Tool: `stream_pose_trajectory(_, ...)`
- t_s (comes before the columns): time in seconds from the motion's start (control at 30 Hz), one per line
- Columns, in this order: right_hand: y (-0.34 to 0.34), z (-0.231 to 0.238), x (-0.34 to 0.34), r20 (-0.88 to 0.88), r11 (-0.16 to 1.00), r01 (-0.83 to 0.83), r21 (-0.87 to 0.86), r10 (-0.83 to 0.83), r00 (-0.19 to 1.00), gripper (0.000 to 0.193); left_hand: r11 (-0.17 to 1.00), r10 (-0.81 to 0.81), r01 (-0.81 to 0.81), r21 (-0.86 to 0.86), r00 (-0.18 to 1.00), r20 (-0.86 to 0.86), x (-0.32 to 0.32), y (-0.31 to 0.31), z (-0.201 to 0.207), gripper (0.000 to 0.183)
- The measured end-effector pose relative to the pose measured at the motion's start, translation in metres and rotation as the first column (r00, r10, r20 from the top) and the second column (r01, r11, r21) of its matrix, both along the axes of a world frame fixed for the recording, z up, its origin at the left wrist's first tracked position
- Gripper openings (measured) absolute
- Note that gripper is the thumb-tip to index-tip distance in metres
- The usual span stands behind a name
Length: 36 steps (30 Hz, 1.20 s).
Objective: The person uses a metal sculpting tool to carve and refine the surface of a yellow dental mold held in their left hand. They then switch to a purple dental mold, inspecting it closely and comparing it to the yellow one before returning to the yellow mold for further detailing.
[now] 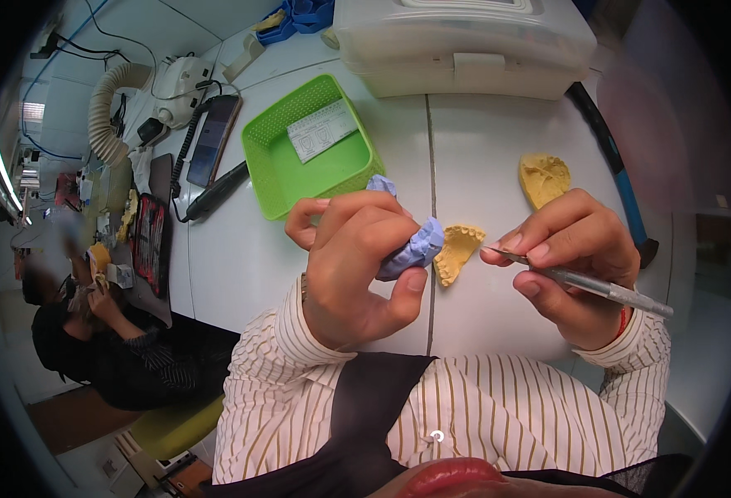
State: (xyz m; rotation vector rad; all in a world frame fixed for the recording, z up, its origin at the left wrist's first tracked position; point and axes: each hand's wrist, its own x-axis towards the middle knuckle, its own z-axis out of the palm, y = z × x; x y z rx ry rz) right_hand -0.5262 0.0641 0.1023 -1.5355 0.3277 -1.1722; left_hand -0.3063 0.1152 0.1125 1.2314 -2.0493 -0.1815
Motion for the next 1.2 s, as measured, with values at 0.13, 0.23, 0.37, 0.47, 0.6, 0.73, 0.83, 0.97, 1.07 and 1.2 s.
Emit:
stream_pose_trajectory(0.13,-0.006,0.014,0.01,-0.064,0.937,0.004,-0.35,-0.028,0.998,0.026,0.995,0.063,-0.053,-0.082,0.99,0.123,-0.001,0.004,0.002,0.029)
stream_pose_trajectory(0.23,-0.004,0.011,0.009,-0.086,0.921,-0.022,-0.388,-0.012,0.996,0.027,0.985,0.116,-0.087,-0.151,0.974,0.196,-0.002,0.004,0.003,0.031)
stream_pose_trajectory(0.37,-0.001,0.003,0.007,-0.104,0.891,-0.053,-0.452,0.006,0.995,0.028,0.97,0.14,-0.092,-0.225,0.968,0.208,-0.003,0.006,-0.002,0.031)
stream_pose_trajectory(0.47,-0.002,0.001,0.008,-0.139,0.887,-0.057,-0.459,-0.008,0.99,0.026,0.959,0.124,-0.052,-0.277,0.961,0.248,-0.003,0.0,-0.001,0.03)
stream_pose_trajectory(0.6,-0.002,0.0,0.007,-0.169,0.872,-0.057,-0.487,-0.03,0.985,0.022,0.957,0.121,-0.042,-0.285,0.957,0.263,-0.003,0.0,-0.003,0.03)
stream_pose_trajectory(0.73,-0.002,0.0,0.008,-0.173,0.844,-0.032,-0.536,-0.073,0.982,0.019,0.963,0.117,-0.039,-0.268,0.953,0.28,-0.003,0.0,-0.001,0.03)
stream_pose_trajectory(0.83,-0.003,0.003,0.009,-0.205,0.832,-0.031,-0.554,-0.101,0.973,0.019,0.962,0.128,-0.056,-0.269,0.957,0.259,-0.003,0.001,-0.003,0.029)
stream_pose_trajectory(0.97,0.002,0.003,0.009,-0.252,0.875,-0.024,-0.484,-0.112,0.961,0.023,0.979,0.16,-0.123,-0.16,0.956,0.246,-0.001,0.008,-0.007,0.028)
stream_pose_trajectory(1.07,0.002,0.0,0.011,-0.239,0.893,-0.02,-0.449,-0.099,0.966,0.027,0.982,0.17,-0.141,-0.127,0.953,0.252,-0.003,0.009,-0.008,0.025)
stream_pose_trajectory(1.2,0.003,-0.002,0.012,-0.224,0.914,-0.009,-0.405,-0.09,0.97,0.03,0.982,0.175,-0.15,-0.112,0.949,0.262,-0.003,0.01,-0.009,0.025)
